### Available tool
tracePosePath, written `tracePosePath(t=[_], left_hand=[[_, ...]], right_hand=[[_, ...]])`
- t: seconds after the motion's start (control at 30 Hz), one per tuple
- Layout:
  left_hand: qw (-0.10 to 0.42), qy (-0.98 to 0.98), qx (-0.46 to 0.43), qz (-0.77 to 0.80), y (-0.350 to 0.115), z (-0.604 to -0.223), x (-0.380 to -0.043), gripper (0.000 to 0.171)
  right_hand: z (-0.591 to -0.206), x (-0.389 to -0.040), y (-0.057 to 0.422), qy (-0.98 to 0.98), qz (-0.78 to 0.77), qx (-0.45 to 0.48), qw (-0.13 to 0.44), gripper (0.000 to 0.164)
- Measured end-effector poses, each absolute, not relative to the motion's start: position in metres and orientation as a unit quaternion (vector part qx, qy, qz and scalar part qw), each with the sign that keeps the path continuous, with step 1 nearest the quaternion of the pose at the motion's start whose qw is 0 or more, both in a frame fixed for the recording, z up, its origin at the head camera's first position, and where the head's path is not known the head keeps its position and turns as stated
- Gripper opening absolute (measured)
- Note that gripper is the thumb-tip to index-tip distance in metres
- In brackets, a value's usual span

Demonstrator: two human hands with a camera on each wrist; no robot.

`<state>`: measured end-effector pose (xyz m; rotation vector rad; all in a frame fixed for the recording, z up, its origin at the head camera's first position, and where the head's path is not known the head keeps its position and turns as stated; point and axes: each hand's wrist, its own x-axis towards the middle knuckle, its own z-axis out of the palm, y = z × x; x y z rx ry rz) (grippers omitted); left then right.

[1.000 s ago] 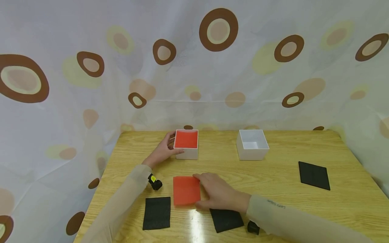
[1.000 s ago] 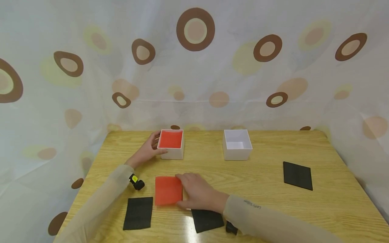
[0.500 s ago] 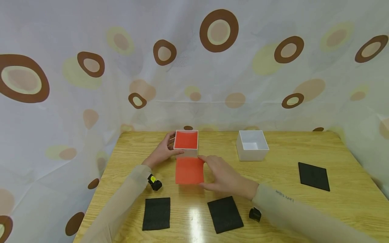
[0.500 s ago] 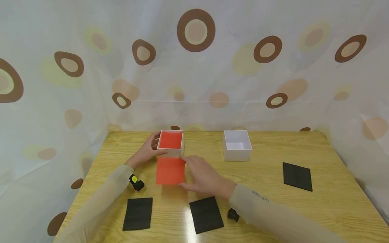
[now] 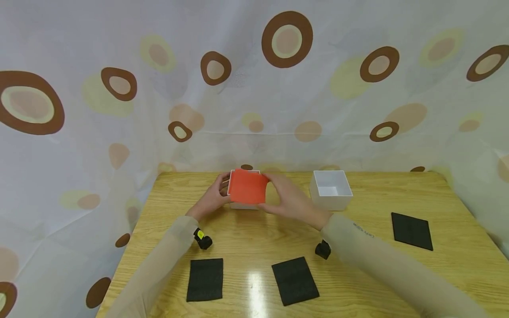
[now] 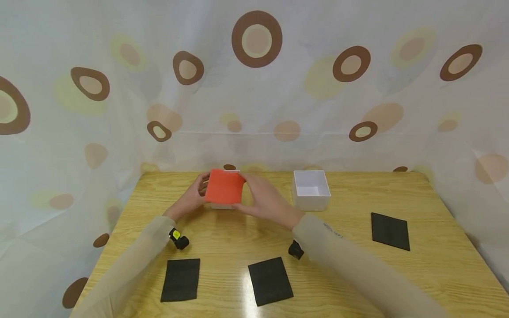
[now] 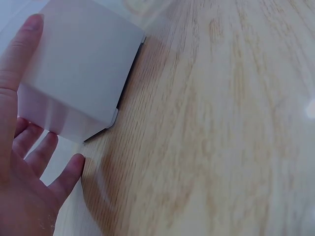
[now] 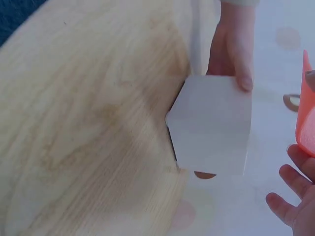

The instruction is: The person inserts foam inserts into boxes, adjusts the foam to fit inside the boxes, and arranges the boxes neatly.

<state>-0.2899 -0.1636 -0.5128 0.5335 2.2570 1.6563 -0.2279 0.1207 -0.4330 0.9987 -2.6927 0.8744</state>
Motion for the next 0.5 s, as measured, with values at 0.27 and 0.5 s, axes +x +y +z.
tracePosePath(t=[0.27,0.5], left_hand=[[0.149,0.782,0.172,0.581,-0.162,-0.511,-0.286,0.093],[0.148,0.785,0.167,0.578,-0.163,-0.511,-0.287,0.092]], right_hand=[[-0.438,-0.265,0.119,-0.89,0.335,0.308,0.011,0.084],[-0.439,-0.289,0.115,-0.898,0.331,0.286,-0.051,0.087]])
